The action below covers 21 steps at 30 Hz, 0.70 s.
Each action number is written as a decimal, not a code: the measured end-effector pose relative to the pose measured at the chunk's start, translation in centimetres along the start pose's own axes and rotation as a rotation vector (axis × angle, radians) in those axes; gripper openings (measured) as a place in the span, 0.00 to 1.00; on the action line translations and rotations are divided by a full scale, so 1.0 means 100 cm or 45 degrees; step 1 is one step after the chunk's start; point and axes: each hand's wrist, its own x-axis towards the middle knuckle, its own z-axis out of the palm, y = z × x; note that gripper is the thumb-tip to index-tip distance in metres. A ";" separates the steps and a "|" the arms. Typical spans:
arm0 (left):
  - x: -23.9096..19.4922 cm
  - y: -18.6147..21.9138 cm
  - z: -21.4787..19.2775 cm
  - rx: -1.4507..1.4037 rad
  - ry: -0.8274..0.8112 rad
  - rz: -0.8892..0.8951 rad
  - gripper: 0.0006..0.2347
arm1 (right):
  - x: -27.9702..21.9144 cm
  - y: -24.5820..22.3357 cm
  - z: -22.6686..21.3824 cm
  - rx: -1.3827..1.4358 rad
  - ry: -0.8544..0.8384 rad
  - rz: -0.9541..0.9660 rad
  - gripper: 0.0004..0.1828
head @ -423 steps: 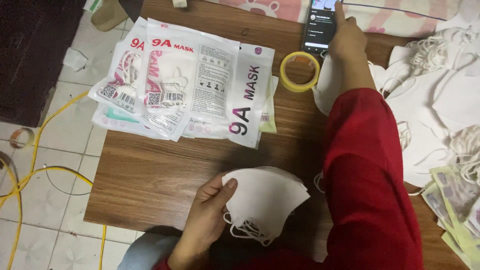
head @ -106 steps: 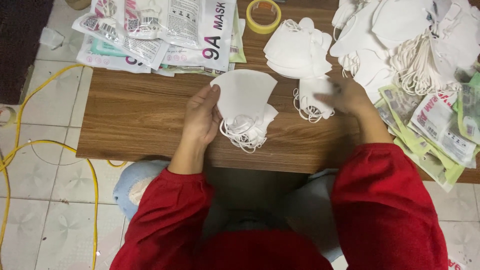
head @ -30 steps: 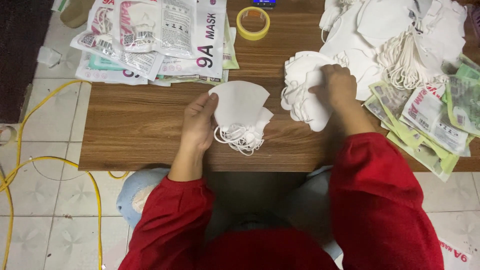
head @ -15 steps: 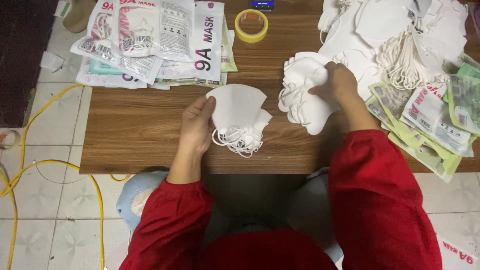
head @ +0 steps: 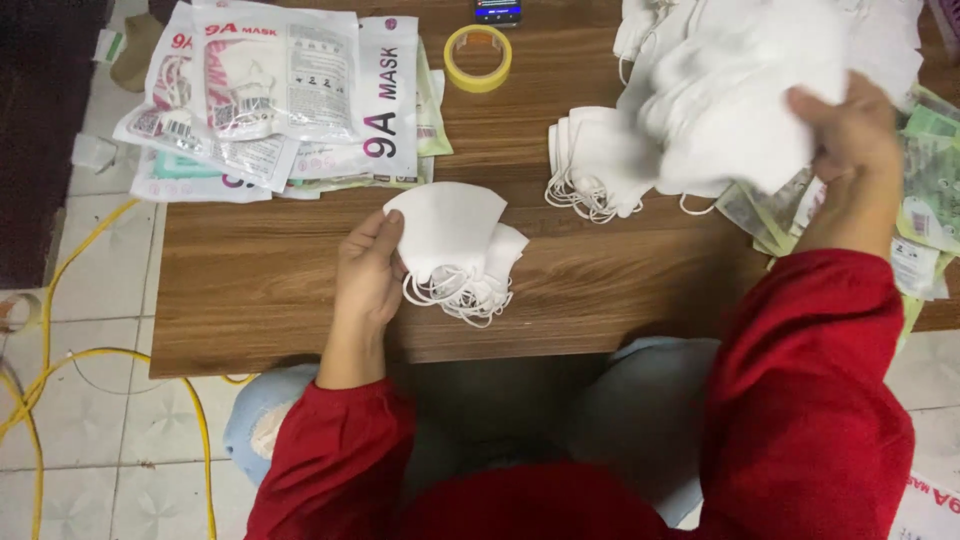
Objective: The person is picking up white face masks from a pile, folding them, and stacking them neatly on a wooden table.
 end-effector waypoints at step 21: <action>0.019 -0.046 -0.017 0.177 0.069 -0.009 0.09 | 0.003 0.051 0.179 -0.912 -0.448 -0.590 0.34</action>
